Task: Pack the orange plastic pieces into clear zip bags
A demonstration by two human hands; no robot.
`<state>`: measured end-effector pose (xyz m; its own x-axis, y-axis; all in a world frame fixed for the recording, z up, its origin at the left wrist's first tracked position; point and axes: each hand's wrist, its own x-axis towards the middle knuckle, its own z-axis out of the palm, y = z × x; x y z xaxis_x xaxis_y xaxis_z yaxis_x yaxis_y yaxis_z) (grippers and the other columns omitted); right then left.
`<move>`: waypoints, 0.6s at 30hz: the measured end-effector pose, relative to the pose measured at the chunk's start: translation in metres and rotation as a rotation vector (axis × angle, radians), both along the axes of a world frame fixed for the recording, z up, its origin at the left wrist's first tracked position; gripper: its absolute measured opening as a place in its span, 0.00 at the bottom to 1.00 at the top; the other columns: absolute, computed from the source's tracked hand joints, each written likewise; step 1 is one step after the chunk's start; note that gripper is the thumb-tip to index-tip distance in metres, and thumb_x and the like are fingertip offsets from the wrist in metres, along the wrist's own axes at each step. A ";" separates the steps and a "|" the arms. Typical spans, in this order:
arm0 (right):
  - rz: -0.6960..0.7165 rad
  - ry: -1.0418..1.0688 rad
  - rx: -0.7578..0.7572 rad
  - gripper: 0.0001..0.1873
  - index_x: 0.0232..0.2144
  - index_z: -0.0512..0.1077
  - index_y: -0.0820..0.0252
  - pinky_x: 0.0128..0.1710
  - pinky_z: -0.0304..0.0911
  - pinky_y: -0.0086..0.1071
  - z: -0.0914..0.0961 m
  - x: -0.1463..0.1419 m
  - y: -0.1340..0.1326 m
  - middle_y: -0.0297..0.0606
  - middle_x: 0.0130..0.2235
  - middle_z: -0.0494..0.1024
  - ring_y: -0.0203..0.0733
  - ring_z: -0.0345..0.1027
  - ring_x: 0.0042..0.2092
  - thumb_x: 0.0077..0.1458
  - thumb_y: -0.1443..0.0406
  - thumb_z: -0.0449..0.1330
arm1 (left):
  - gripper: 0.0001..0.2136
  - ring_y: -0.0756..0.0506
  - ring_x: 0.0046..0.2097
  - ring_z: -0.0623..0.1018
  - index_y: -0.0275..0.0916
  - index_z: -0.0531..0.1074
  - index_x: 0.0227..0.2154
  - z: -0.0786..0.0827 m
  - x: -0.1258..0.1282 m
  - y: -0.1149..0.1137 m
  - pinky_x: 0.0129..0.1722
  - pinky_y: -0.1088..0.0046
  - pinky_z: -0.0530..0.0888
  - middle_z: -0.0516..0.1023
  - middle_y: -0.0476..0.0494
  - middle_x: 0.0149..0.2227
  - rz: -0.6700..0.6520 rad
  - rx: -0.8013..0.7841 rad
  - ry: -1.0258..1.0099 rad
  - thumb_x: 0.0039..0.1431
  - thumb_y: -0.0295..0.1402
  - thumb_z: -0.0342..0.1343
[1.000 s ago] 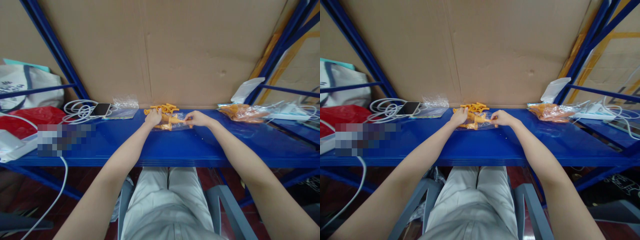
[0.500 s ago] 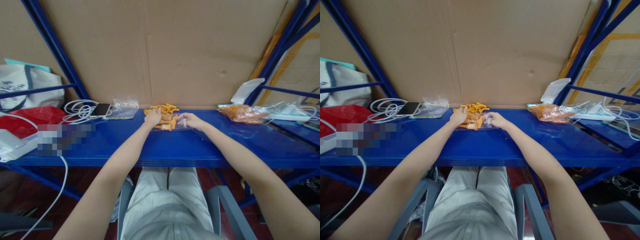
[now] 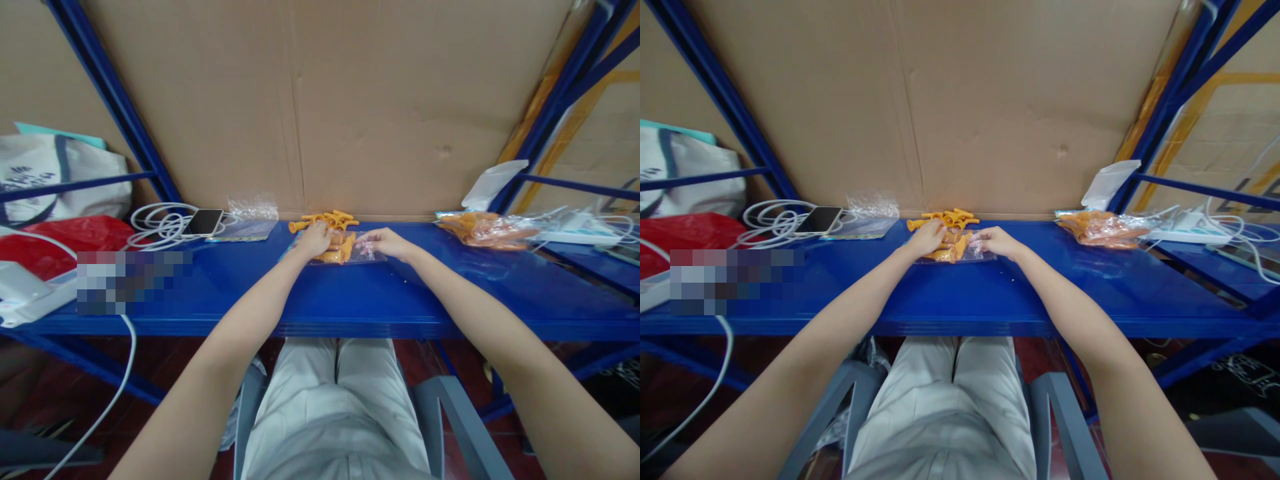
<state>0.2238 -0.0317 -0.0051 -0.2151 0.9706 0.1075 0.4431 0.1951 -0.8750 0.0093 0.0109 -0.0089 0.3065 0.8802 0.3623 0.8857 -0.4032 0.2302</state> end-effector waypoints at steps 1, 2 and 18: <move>-0.036 -0.024 0.025 0.12 0.37 0.80 0.62 0.41 0.73 0.33 0.001 0.002 0.001 0.40 0.37 0.83 0.37 0.77 0.35 0.51 0.75 0.61 | 0.19 0.42 0.60 0.71 0.35 0.72 0.53 -0.001 0.000 0.000 0.61 0.66 0.64 0.73 0.37 0.58 -0.046 -0.015 0.030 0.68 0.32 0.40; -0.070 -0.043 0.053 0.11 0.38 0.79 0.63 0.38 0.74 0.31 0.002 0.004 0.002 0.41 0.36 0.83 0.36 0.76 0.32 0.53 0.74 0.60 | 0.18 0.42 0.60 0.71 0.39 0.73 0.53 -0.001 0.000 -0.001 0.61 0.66 0.64 0.74 0.40 0.58 -0.084 -0.029 0.058 0.68 0.33 0.41; -0.069 -0.460 0.198 0.24 0.53 0.74 0.68 0.55 0.66 0.33 0.034 -0.002 0.056 0.49 0.55 0.77 0.45 0.73 0.54 0.53 0.76 0.60 | 0.20 0.42 0.61 0.71 0.40 0.72 0.56 -0.004 0.001 -0.003 0.61 0.66 0.63 0.72 0.40 0.60 -0.162 -0.051 0.144 0.67 0.34 0.42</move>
<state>0.2222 0.0244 0.0286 -0.2199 0.9547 0.2006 0.7915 0.2948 -0.5354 0.0101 0.0082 -0.0127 0.4910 0.8313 0.2606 0.8353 -0.5342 0.1303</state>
